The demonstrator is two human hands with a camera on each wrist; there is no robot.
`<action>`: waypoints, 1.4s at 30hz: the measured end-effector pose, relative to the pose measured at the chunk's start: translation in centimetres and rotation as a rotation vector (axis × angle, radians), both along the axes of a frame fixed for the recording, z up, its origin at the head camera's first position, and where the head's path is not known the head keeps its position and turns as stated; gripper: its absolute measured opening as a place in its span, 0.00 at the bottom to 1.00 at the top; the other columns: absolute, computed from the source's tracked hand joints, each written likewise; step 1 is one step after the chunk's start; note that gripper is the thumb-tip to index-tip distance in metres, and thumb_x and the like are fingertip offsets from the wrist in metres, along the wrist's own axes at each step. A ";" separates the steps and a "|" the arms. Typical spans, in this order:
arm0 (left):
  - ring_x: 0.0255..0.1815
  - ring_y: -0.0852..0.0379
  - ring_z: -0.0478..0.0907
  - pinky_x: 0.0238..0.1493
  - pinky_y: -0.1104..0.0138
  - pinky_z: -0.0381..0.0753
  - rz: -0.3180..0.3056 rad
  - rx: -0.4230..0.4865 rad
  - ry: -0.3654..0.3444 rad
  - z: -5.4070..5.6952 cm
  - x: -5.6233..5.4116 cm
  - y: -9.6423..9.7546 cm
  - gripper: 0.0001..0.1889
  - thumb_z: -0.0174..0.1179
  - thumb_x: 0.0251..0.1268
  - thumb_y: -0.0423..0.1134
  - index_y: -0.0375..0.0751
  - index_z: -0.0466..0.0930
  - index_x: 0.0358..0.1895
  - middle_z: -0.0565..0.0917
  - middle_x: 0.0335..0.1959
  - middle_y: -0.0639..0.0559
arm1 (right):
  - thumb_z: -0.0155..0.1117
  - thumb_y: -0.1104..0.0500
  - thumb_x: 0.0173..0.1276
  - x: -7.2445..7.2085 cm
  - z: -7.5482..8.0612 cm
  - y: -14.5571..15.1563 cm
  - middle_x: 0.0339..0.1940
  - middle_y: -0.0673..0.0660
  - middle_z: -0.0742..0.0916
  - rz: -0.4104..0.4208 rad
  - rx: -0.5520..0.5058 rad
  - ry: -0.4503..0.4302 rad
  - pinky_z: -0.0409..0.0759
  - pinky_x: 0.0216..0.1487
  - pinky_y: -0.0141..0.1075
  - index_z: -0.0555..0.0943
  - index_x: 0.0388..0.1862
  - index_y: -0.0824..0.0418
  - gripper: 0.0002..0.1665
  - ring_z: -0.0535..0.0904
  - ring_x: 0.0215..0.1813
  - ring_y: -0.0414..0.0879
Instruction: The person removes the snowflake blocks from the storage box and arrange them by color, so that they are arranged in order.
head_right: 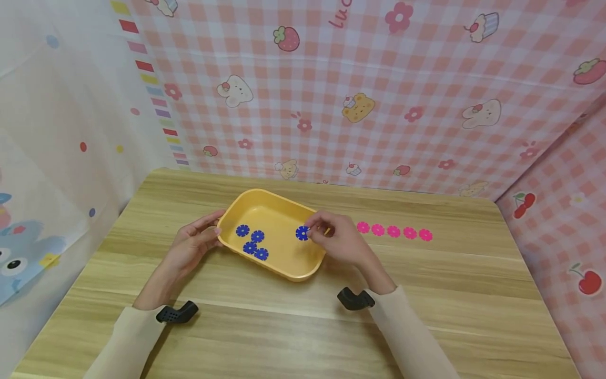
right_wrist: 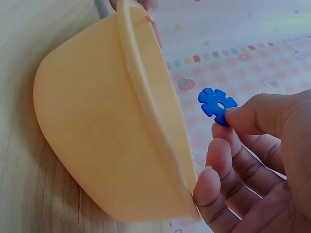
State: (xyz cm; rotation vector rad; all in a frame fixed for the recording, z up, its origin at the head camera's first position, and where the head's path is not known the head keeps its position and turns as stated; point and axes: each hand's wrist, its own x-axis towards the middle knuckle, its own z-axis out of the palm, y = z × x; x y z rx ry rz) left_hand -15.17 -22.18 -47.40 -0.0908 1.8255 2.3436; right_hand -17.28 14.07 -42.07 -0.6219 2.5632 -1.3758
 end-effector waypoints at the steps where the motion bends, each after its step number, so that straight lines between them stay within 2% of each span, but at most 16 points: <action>1: 0.38 0.59 0.81 0.40 0.72 0.88 -0.001 0.001 0.001 0.0 0.0 0.0 0.30 0.59 0.72 0.26 0.33 0.66 0.76 0.75 0.51 0.49 | 0.64 0.62 0.73 0.1 0.0 0.2 0.38 0.56 0.88 -0.012 -0.008 -0.007 0.81 0.35 0.30 0.85 0.46 0.55 0.06 0.80 0.39 0.48; 13: 0.37 0.60 0.81 0.40 0.72 0.88 0.005 0.022 0.010 -0.2 0.1 -0.1 0.29 0.59 0.71 0.26 0.32 0.67 0.75 0.76 0.50 0.49 | 0.65 0.62 0.73 0.6 -0.4 2.7 0.40 0.57 0.87 -0.093 -0.102 -0.016 0.85 0.39 0.31 0.84 0.47 0.58 0.06 0.80 0.40 0.47; 20: 0.37 0.59 0.81 0.41 0.72 0.88 0.002 0.000 -0.001 -0.2 0.3 -0.2 0.29 0.58 0.72 0.26 0.32 0.66 0.76 0.75 0.51 0.48 | 0.64 0.60 0.75 1.0 -1.1 4.4 0.46 0.60 0.87 -0.163 -0.100 -0.077 0.90 0.45 0.38 0.83 0.49 0.61 0.08 0.83 0.47 0.58; 23: 0.36 0.60 0.81 0.41 0.72 0.88 0.004 0.008 0.002 -0.1 0.2 -0.2 0.29 0.58 0.72 0.26 0.32 0.66 0.75 0.75 0.51 0.48 | 0.63 0.58 0.76 1.1 -1.4 5.3 0.46 0.61 0.87 -0.189 -0.094 -0.100 0.90 0.45 0.40 0.82 0.50 0.60 0.10 0.83 0.48 0.59; 26: 0.35 0.60 0.81 0.41 0.72 0.88 0.007 0.013 0.009 0.0 0.1 -0.2 0.29 0.58 0.72 0.26 0.32 0.66 0.75 0.76 0.51 0.48 | 0.63 0.56 0.76 1.1 -1.9 6.3 0.45 0.62 0.86 -0.209 -0.087 -0.104 0.88 0.40 0.38 0.82 0.51 0.59 0.10 0.83 0.43 0.54; 29: 0.35 0.61 0.81 0.41 0.72 0.88 0.004 0.014 0.012 0.0 0.0 0.0 0.30 0.58 0.72 0.26 0.32 0.66 0.75 0.76 0.51 0.48 | 0.64 0.55 0.75 1.1 -2.5 7.4 0.43 0.62 0.86 -0.230 -0.061 -0.091 0.86 0.36 0.34 0.82 0.49 0.59 0.10 0.83 0.41 0.50; 34: 0.35 0.61 0.81 0.41 0.71 0.88 0.004 0.019 0.007 0.0 -0.1 0.1 0.29 0.58 0.72 0.25 0.32 0.66 0.75 0.75 0.50 0.49 | 0.63 0.58 0.75 1.1 -3.5 8.8 0.42 0.63 0.87 -0.240 0.014 -0.059 0.83 0.33 0.32 0.82 0.49 0.62 0.09 0.83 0.38 0.49; 38: 0.35 0.61 0.81 0.40 0.72 0.88 0.004 0.022 0.008 0.1 0.0 0.1 0.30 0.58 0.72 0.25 0.32 0.66 0.75 0.75 0.49 0.50 | 0.63 0.61 0.74 1.0 -4.2 9.6 0.41 0.63 0.87 -0.263 0.063 -0.074 0.80 0.28 0.32 0.82 0.48 0.63 0.09 0.79 0.33 0.45; 42: 0.35 0.61 0.81 0.40 0.72 0.88 0.001 0.018 0.011 0.0 -0.1 0.1 0.30 0.58 0.72 0.26 0.31 0.65 0.76 0.75 0.50 0.49 | 0.63 0.61 0.74 1.0 -4.8 10.4 0.39 0.62 0.86 -0.299 0.113 -0.074 0.79 0.27 0.30 0.82 0.48 0.63 0.08 0.77 0.33 0.42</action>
